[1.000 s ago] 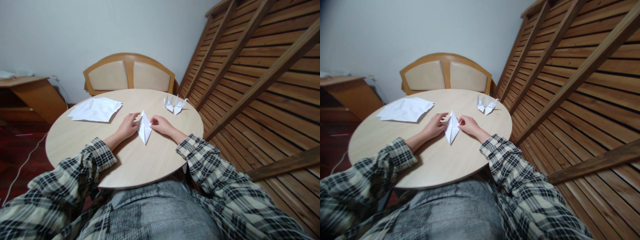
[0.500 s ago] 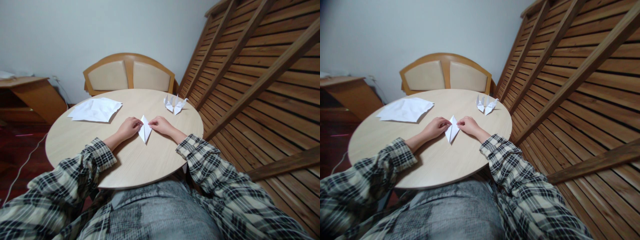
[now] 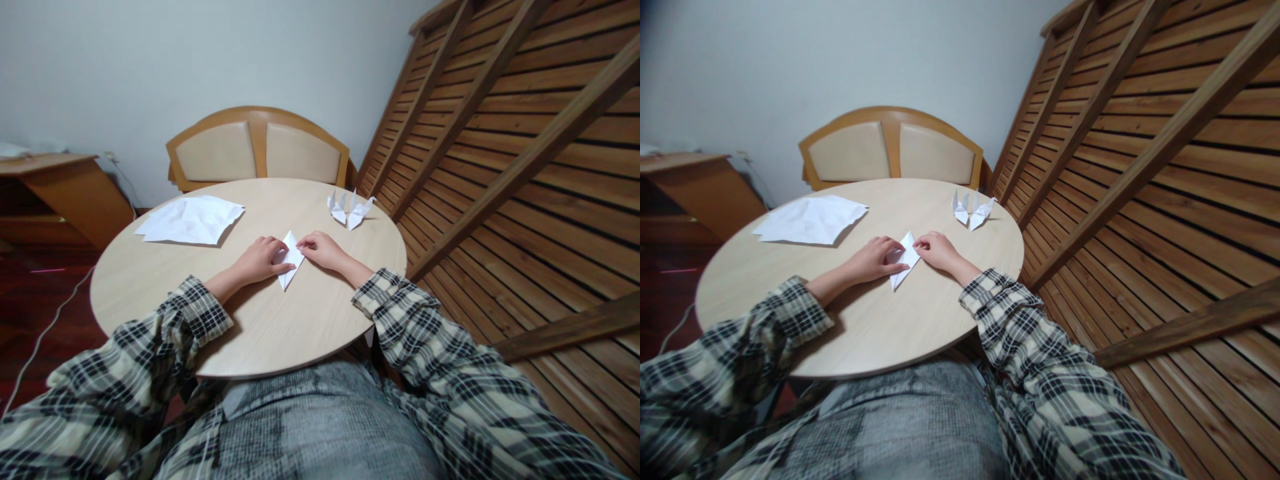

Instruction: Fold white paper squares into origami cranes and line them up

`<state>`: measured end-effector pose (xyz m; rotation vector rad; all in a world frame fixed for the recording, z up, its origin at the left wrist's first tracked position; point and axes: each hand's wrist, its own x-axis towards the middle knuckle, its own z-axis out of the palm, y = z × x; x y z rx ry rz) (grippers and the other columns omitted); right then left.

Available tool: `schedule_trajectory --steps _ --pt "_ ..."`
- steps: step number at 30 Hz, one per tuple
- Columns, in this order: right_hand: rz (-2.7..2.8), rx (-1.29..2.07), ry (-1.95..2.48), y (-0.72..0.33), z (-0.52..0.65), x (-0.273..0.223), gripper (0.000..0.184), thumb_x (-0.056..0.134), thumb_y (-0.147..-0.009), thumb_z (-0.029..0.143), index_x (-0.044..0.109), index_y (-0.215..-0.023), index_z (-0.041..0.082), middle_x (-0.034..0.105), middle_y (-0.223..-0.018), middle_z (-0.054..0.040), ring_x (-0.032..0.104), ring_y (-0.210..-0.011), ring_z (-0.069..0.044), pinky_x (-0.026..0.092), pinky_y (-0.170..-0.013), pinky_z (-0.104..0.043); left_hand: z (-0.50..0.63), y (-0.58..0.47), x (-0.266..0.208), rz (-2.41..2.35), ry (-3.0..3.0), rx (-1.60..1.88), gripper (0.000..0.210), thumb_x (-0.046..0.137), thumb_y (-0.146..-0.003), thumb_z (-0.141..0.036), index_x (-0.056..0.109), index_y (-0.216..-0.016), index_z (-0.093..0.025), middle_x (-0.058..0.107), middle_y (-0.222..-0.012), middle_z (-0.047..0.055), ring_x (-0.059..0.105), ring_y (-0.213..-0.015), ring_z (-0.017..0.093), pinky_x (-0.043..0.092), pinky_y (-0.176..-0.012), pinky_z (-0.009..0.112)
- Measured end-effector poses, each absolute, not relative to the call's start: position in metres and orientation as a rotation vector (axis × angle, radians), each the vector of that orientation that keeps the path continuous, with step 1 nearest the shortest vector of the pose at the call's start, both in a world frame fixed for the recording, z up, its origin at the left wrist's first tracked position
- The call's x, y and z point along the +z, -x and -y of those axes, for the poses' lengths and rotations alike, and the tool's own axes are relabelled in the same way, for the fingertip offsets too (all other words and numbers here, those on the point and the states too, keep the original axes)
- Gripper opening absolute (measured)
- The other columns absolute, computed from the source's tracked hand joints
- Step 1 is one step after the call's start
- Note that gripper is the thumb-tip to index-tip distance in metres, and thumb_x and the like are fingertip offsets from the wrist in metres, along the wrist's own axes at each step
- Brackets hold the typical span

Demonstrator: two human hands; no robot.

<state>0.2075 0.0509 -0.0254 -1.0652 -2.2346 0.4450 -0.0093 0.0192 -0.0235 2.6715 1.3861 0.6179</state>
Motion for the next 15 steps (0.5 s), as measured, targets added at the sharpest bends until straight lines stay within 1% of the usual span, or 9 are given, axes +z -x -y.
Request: schedule_trajectory --steps 3,7,12,15 --pt "2.204 0.447 1.082 -0.2064 -0.0505 -0.024 0.028 0.055 -0.081 0.002 0.075 -0.095 0.016 0.069 -0.097 -0.008 0.061 -0.095 -0.018 0.045 -0.091 -0.032 -0.0197 0.0114 -0.0211 -1.332 -2.653 0.594 0.04 0.066 -0.083 -0.048 0.065 -0.109 -0.018 0.066 -0.109 0.013 0.057 -0.101 0.028 0.045 -0.093 0.044" --pt "2.233 0.462 1.041 -0.2059 -0.0509 -0.0234 0.034 0.051 -0.077 -0.003 0.076 -0.091 0.016 0.07 -0.099 -0.0069 0.06 -0.097 -0.017 0.043 -0.097 -0.032 -0.0194 0.013 -0.0167 -1.301 -2.617 0.576 0.035 0.066 -0.083 -0.044 0.066 -0.107 -0.018 0.067 -0.105 0.011 0.058 -0.099 0.027 0.046 -0.091 0.043" --pt "2.29 0.506 0.998 -0.2049 -0.0481 -0.0236 0.036 0.052 -0.078 -0.002 0.076 -0.092 0.02 0.074 -0.1 -0.0035 0.062 -0.099 -0.016 0.04 -0.1 -0.033 -0.0199 0.0156 -0.0138 -1.237 -2.582 0.584 0.034 0.067 -0.082 -0.042 0.068 -0.105 -0.018 0.069 -0.099 0.01 0.06 -0.09 0.024 0.047 -0.087 0.041" --pt "2.327 0.487 0.966 -0.2047 -0.0467 -0.0247 0.039 0.051 -0.078 -0.002 0.076 -0.095 0.022 0.074 -0.102 -0.0026 0.062 -0.102 -0.016 0.039 -0.102 -0.034 -0.0202 0.0179 -0.0139 -1.158 -2.564 0.566 0.034 0.063 -0.084 -0.04 0.067 -0.111 -0.019 0.07 -0.099 0.01 0.061 -0.088 0.022 0.048 -0.087 0.04"
